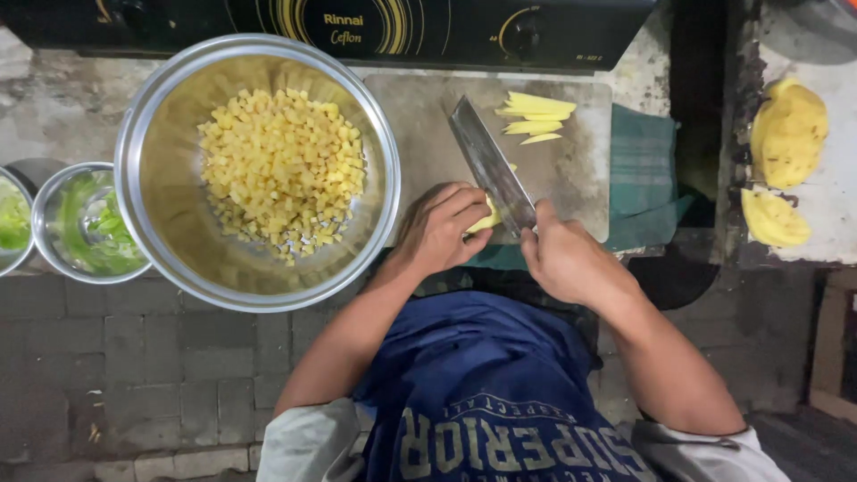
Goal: Dicing a potato on a cutting board using a large knife
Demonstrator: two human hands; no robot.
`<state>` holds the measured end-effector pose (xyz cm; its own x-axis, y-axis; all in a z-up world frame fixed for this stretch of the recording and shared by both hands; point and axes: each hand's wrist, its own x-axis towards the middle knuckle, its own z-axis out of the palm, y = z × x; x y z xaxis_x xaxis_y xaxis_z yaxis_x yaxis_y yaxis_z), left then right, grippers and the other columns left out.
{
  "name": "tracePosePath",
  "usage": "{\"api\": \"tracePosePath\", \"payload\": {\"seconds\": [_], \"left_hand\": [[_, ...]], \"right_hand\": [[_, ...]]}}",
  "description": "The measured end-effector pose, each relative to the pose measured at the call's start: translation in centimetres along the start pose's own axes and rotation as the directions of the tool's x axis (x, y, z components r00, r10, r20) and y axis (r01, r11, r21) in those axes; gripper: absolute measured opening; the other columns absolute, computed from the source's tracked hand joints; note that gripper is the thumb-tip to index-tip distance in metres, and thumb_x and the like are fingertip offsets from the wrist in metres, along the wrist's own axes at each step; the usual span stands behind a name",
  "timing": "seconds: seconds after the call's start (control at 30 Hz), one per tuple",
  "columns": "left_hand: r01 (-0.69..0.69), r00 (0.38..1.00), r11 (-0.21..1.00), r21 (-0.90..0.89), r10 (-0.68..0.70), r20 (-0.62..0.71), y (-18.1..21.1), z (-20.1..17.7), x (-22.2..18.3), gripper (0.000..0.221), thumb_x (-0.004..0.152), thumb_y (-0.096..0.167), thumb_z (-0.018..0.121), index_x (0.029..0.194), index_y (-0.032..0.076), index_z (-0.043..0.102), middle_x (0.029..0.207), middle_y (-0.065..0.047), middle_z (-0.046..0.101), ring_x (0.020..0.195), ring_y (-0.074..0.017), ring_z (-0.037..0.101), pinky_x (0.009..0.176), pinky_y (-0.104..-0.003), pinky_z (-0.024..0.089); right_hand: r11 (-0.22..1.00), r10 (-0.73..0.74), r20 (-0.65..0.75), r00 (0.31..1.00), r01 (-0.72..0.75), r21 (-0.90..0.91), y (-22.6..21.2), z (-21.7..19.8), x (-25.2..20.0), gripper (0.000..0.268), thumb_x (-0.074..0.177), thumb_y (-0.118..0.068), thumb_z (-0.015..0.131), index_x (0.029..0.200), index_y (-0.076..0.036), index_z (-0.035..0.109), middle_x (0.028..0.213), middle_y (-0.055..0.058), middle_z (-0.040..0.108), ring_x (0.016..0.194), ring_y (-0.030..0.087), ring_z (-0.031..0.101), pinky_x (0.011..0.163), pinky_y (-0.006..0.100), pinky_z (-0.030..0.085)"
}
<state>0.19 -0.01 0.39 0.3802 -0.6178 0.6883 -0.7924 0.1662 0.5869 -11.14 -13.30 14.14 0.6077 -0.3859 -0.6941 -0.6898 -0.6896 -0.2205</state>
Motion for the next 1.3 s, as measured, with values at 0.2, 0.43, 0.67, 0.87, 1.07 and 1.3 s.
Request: {"api": "tracePosePath", "payload": {"seconds": [0.2,0.43,0.67,0.87,1.07,1.3], "left_hand": [[0.020,1.000,1.000,-0.011,-0.020,0.005,0.4,-0.4,0.6,0.011,0.082,0.015,0.069,0.086,0.006,0.065,0.092,-0.008,0.061,0.093,-0.0290,0.064,0.079,-0.037,0.054],[0.016,1.000,0.999,-0.034,-0.016,0.008,0.3,-0.3,0.7,0.011,0.084,0.015,0.069,0.088,0.005,0.066,0.094,-0.009,0.061,0.092,-0.0308,0.064,0.079,-0.038,0.054],[-0.026,1.000,0.999,-0.021,0.026,0.012,0.1,0.3,0.1,0.014,0.080,0.013,0.072,0.088,0.004,0.065,0.095,-0.010,0.061,0.092,-0.0314,0.064,0.078,-0.039,0.054],[-0.029,1.000,0.999,-0.019,0.029,-0.007,-0.1,0.5,-0.3,0.017,0.078,0.014,0.075,0.087,0.004,0.065,0.095,-0.009,0.062,0.094,-0.0307,0.064,0.078,-0.038,0.054],[-0.028,0.999,1.000,-0.010,0.028,0.015,0.3,-0.5,-0.3,0.018,0.078,0.017,0.076,0.089,0.006,0.066,0.098,-0.008,0.061,0.098,-0.0295,0.062,0.082,-0.037,0.053],[0.004,1.000,1.000,-0.019,-0.004,0.002,-0.1,0.2,-0.4,0.012,0.080,0.015,0.072,0.089,0.008,0.067,0.095,-0.006,0.062,0.095,-0.0278,0.064,0.081,-0.036,0.054]], "right_hand": [[0.999,-0.044,-0.090,0.995,0.044,-0.001,0.2,1.4,0.2,0.033,0.096,-0.029,0.041,0.116,-0.002,0.044,0.083,0.032,0.069,0.083,0.049,0.070,0.070,0.057,0.056],[0.998,-0.057,-0.143,0.988,0.060,0.019,0.3,2.5,1.0,0.030,0.096,-0.028,0.040,0.111,-0.002,0.044,0.080,0.029,0.070,0.079,0.047,0.071,0.068,0.055,0.057],[0.995,-0.091,-0.139,0.986,0.097,0.032,-0.5,0.9,1.7,0.032,0.096,-0.027,0.041,0.114,-0.001,0.047,0.087,0.031,0.070,0.088,0.048,0.070,0.071,0.057,0.056],[0.992,-0.129,-0.092,0.987,0.127,-0.027,-2.2,-2.2,0.2,0.032,0.095,-0.024,0.043,0.113,0.001,0.050,0.094,0.037,0.067,0.095,0.053,0.066,0.075,0.062,0.052],[0.995,-0.098,-0.051,0.994,0.097,-0.024,-1.7,-1.7,-0.8,0.032,0.094,-0.027,0.043,0.112,-0.001,0.049,0.095,0.036,0.067,0.098,0.052,0.066,0.079,0.061,0.052],[0.999,-0.048,-0.057,0.997,0.048,-0.001,-1.7,-0.3,-0.9,0.031,0.095,-0.028,0.041,0.111,-0.002,0.047,0.091,0.034,0.068,0.092,0.050,0.068,0.075,0.059,0.055]]}}
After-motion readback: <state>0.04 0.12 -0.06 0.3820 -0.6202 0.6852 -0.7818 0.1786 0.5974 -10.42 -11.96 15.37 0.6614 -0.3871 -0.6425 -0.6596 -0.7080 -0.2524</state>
